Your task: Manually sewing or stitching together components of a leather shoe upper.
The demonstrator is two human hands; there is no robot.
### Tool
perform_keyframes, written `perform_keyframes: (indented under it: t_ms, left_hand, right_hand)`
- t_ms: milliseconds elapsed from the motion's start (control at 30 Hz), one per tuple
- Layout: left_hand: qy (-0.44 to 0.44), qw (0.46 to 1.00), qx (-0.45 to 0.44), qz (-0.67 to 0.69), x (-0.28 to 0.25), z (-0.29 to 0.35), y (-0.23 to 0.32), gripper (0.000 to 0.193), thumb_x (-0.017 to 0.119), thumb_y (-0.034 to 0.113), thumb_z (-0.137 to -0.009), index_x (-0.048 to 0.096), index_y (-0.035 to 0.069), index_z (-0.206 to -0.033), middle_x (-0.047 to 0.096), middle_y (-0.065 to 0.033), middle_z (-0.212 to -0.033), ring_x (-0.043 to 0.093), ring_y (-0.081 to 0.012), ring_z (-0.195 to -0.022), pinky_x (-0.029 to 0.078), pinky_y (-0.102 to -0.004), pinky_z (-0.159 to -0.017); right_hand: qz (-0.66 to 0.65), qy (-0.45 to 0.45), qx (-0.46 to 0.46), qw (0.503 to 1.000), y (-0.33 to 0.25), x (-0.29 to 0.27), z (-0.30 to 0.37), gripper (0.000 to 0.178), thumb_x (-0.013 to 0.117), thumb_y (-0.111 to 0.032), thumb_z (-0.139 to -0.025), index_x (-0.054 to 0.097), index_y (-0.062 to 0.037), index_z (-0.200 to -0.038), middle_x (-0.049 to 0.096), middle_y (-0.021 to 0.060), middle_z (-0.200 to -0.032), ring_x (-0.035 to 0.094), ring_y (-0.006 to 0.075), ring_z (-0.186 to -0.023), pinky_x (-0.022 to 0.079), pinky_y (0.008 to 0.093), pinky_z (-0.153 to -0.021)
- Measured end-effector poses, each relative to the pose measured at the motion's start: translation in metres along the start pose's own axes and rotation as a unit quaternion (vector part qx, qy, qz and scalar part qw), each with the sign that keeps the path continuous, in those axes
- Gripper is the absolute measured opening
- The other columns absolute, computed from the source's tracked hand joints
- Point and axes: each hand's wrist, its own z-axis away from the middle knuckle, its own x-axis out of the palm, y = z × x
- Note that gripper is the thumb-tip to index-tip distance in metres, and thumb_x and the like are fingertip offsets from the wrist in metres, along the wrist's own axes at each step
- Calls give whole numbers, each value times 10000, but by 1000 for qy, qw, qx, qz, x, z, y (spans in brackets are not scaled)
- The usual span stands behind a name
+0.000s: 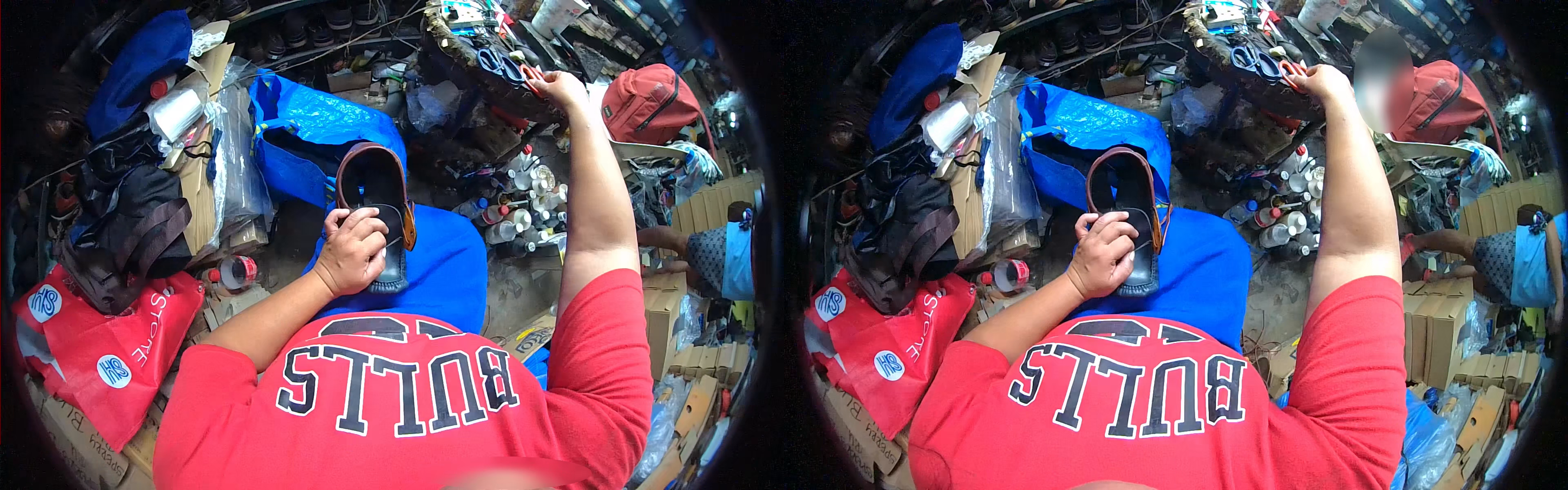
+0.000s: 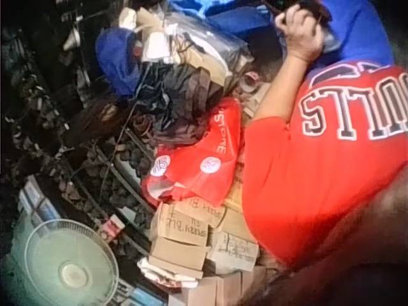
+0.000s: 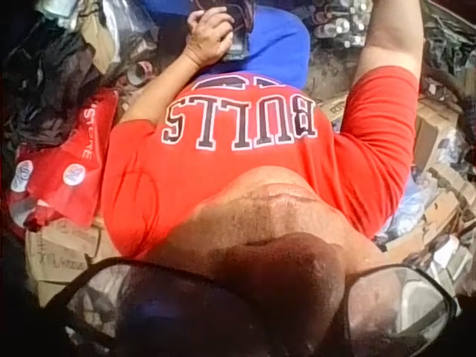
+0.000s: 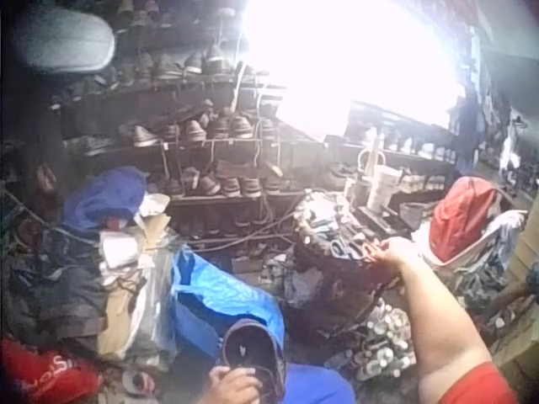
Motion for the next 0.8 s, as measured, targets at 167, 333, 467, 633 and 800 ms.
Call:
perform_keyframes:
  t_ms: [167, 333, 467, 633, 800]
  left_hand:
    - [-2, 1000, -2, 6, 1, -3, -1, 61, 608, 153, -711, 586, 120, -758, 589, -3, -984, 508, -195, -1129, 251, -426, -939]
    - [3, 1000, -6, 6, 1, -2, -1, 59, 610, 151, -708, 585, 121, -751, 589, -3, -977, 508, -195, -1127, 253, -424, -940]
    - [8, 1000, -1, 11, 1, -4, -1, 58, 610, 149, -705, 583, 122, -749, 587, -2, -971, 507, -193, -1126, 255, -422, -941]
    - [11, 1000, -2, 8, 1, -3, -2, 56, 609, 143, -702, 583, 122, -746, 588, 0, -970, 509, -192, -1122, 256, -421, -941]
    - [14, 1000, -3, 3, 2, 1, -1, 58, 611, 140, -698, 582, 124, -746, 588, 1, -969, 509, -192, -1121, 257, -420, -940]
  right_hand:
    - [69, -5, 20, 997, -12, -13, 0, 472, 659, -525, -718, 710, -147, -996, 696, 98, -895, 667, 219, -843, 490, 346, -777]
    - [210, 82, 38, 974, -55, -25, 36, 368, 613, -430, -778, 700, -173, -1026, 677, 96, -1034, 635, 255, -980, 459, 388, -855]
    - [301, 174, -25, 937, -49, -23, 41, 288, 616, -375, -807, 689, -179, -1006, 676, 66, -1007, 611, 230, -1007, 457, 377, -822]
    - [292, 233, -1, 928, -50, -22, 45, 320, 612, -380, -819, 654, -127, -1010, 671, 88, -1029, 626, 243, -992, 461, 385, -834]
    - [256, 162, 37, 952, -51, -22, 45, 427, 610, -424, -812, 594, -125, -1116, 654, 117, -1090, 625, 253, -1030, 458, 377, -872]
